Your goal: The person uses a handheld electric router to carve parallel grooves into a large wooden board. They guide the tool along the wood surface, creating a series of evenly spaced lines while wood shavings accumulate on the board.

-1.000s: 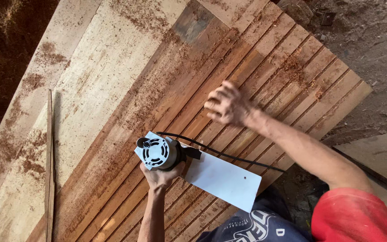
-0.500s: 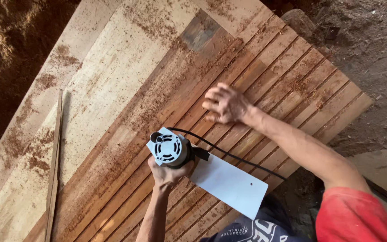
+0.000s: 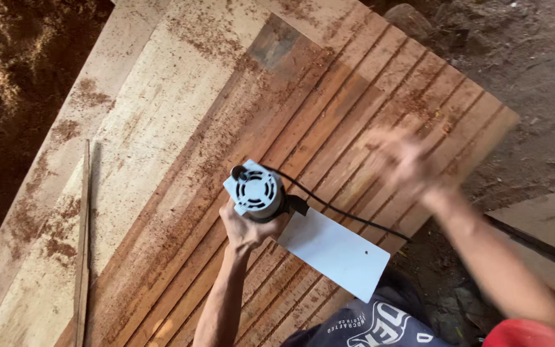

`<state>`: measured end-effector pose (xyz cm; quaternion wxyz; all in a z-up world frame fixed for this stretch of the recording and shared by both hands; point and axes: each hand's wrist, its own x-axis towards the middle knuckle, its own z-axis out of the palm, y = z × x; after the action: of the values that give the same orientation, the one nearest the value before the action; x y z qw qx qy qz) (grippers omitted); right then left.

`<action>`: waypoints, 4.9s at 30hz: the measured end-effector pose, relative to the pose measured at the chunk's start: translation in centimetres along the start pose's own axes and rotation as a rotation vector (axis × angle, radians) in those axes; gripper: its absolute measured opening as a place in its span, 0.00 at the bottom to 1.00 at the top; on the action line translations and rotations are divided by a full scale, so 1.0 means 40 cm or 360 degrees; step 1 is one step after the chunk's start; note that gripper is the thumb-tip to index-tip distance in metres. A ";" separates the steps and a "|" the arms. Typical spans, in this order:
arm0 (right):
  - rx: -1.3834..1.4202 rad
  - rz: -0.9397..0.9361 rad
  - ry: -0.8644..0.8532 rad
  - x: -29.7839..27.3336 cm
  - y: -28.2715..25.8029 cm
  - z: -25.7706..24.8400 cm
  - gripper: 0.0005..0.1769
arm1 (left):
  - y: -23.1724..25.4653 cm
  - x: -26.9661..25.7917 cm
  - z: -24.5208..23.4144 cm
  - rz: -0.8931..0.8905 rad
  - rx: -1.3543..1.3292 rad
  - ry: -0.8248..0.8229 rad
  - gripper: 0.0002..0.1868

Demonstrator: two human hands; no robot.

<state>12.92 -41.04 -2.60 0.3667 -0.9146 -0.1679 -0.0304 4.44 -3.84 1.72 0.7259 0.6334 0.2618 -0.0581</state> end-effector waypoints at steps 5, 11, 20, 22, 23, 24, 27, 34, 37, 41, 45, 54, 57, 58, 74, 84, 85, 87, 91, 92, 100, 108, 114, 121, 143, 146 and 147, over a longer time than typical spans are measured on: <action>0.1203 0.0593 -0.0848 -0.051 -0.218 0.071 0.47 | 0.072 -0.035 0.054 0.0614 0.0689 -0.0510 0.41; 0.1084 0.0654 -0.1052 -0.090 -0.188 0.063 0.30 | 0.149 -0.052 0.101 0.0601 0.0700 -0.0837 0.45; 0.0350 0.0334 0.0197 -0.260 -0.149 -0.102 0.25 | 0.129 -0.030 0.118 0.1371 0.0889 -0.0947 0.49; 0.0092 0.0068 0.0467 -0.326 -0.181 -0.074 0.23 | 0.121 -0.003 0.112 0.1400 0.0945 -0.0834 0.47; -0.0039 -0.0017 0.0571 -0.355 -0.209 -0.037 0.21 | 0.125 0.014 0.107 0.1465 0.0922 -0.0795 0.46; -0.0170 -0.0104 0.0673 -0.382 -0.234 -0.009 0.19 | 0.132 0.031 0.102 0.1530 0.0899 -0.0756 0.45; -0.0316 -0.0188 0.0703 -0.435 -0.338 0.122 0.14 | 0.157 0.058 0.088 0.1743 0.0712 -0.0643 0.45; -0.0507 -0.0077 0.0261 -0.327 -0.449 0.308 0.46 | 0.172 0.059 0.024 0.1635 0.0972 -0.0323 0.36; -0.0566 0.0203 0.0018 -0.234 -0.438 0.315 0.58 | 0.159 0.086 -0.004 0.1756 0.1041 -0.0347 0.38; -0.0502 0.0119 0.0109 -0.161 -0.394 0.308 0.57 | 0.115 0.146 -0.036 0.1841 0.0973 -0.0418 0.41; -0.0327 0.0167 -0.0056 -0.127 -0.362 0.279 0.60 | 0.045 0.204 -0.046 0.1823 0.0903 -0.0431 0.39; -0.0407 0.0181 -0.0031 -0.090 -0.303 0.319 0.60 | 0.037 0.244 0.044 0.0817 0.0132 -0.0592 0.35; -0.0467 0.0239 -0.0055 -0.086 -0.280 0.334 0.61 | 0.040 0.266 0.053 0.1071 0.0524 -0.0487 0.34; -0.0501 0.0272 -0.0067 -0.086 -0.278 0.338 0.62 | 0.035 0.274 0.053 0.1057 0.0570 -0.0457 0.33; -0.0492 0.0193 0.0075 -0.078 -0.228 0.369 0.63 | 0.004 0.335 0.063 0.1077 0.0456 -0.0589 0.34; -0.0535 0.0213 0.0092 -0.079 -0.230 0.384 0.64 | -0.012 0.347 0.049 0.0988 0.0336 -0.0587 0.38; -0.0557 0.0230 0.0073 -0.077 -0.234 0.382 0.64 | -0.013 0.348 0.049 0.0979 0.0299 -0.0597 0.39; -0.0573 0.0260 0.0064 -0.074 -0.239 0.380 0.63 | -0.012 0.351 0.049 0.0968 0.0337 -0.0603 0.37; -0.0550 0.0238 0.0072 -0.069 -0.242 0.371 0.62 | 0.005 0.350 0.054 0.0990 0.0379 -0.0629 0.34; -0.0541 0.0231 0.0072 -0.067 -0.242 0.368 0.62 | 0.009 0.348 0.058 0.0998 0.0389 -0.0633 0.34; -0.0553 0.0278 0.0020 -0.060 -0.243 0.361 0.56 | 0.035 0.343 0.071 0.1235 0.0757 -0.0574 0.28; -0.0511 0.0259 0.0032 -0.053 -0.215 0.365 0.55 | 0.029 0.368 0.080 0.1466 0.0877 -0.0533 0.29; -0.0593 0.0331 -0.0038 -0.041 -0.227 0.348 0.54 | 0.030 0.370 0.091 0.1371 0.0687 -0.0560 0.28; -0.0676 0.0207 0.0114 -0.040 -0.234 0.356 0.55 | 0.028 0.377 0.092 0.1344 0.0686 -0.0543 0.32; -0.0713 0.0226 0.0059 -0.031 -0.228 0.351 0.44 | -0.023 0.401 0.079 0.1543 0.0741 -0.0535 0.39; -0.0698 0.0222 0.0062 -0.028 -0.233 0.349 0.45 | -0.020 0.398 0.077 0.1518 0.0744 -0.0530 0.37; -0.0704 0.0227 0.0060 -0.028 -0.236 0.349 0.44 | -0.020 0.396 0.076 0.1493 0.0752 -0.0526 0.38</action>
<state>7.81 -25.47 -6.76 0.1616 -0.9815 -0.0850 -0.0576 18.59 -2.96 -5.98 0.5434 0.8103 -0.1861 0.1157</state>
